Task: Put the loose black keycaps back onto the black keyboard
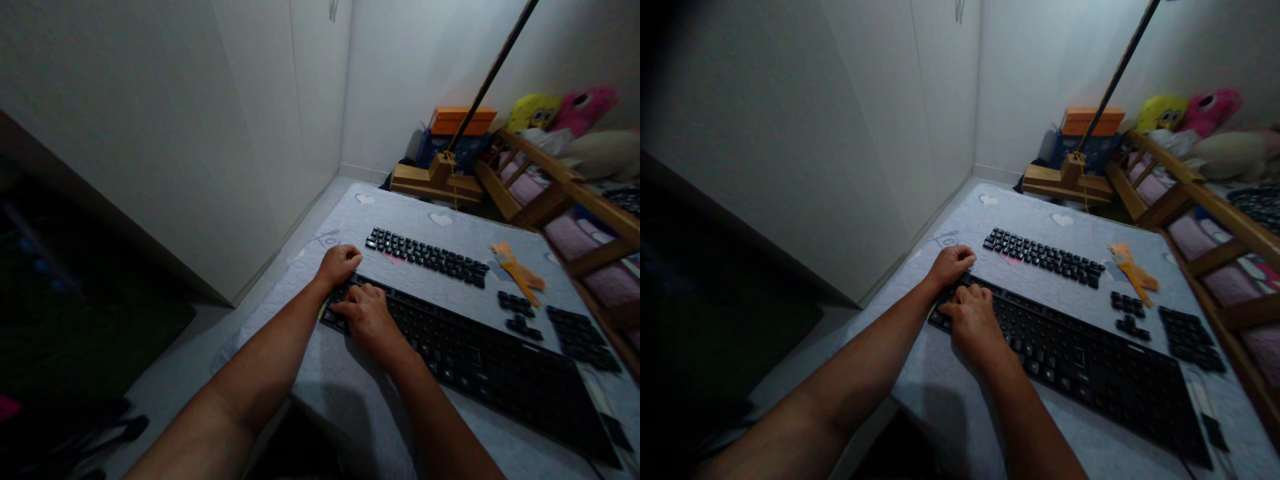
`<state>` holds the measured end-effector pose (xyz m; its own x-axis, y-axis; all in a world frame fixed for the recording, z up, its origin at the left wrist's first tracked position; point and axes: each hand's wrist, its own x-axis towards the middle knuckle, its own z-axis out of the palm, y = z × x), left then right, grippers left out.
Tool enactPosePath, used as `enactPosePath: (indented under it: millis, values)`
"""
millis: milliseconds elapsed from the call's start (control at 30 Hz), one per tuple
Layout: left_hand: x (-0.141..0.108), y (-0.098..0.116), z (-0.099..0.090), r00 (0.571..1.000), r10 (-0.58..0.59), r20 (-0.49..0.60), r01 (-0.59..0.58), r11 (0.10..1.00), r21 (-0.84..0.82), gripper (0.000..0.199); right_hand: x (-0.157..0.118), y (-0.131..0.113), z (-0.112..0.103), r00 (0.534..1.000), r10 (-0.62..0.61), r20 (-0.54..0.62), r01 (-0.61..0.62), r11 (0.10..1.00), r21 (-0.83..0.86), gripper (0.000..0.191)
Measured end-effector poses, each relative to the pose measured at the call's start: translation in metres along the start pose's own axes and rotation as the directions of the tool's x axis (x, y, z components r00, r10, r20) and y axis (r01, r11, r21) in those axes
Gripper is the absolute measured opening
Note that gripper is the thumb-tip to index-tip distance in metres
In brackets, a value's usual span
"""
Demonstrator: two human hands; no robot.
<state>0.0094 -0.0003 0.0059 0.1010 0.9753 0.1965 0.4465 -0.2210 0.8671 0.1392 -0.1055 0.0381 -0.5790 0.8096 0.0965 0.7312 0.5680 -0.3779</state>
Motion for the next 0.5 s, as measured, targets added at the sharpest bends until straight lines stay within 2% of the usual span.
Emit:
enactPosePath:
  millis: [133, 333, 500]
  values:
    - [0.0007, -0.0019, 0.0003, 1.0, 0.008, -0.003, -0.008, 1.0, 0.001, 0.014, -0.001, 0.0012, 0.002, 1.0, -0.013, -0.025, 0.014, 1.0, 0.028, 0.036]
    - [0.0014, -0.0043, -0.0001, 1.0, 0.022, -0.008, -0.022, 1.0, -0.006, 0.015, -0.0013, 0.0059, -0.0007, 0.987, 0.002, -0.158, 0.021, 0.99, 0.143, 0.033]
    - [0.0011, -0.0032, -0.0007, 1.0, 0.02, -0.021, -0.02, 0.999, -0.025, 0.015, -0.0017, 0.0059, -0.0024, 0.987, 0.005, -0.159, 0.019, 0.988, 0.151, 0.032]
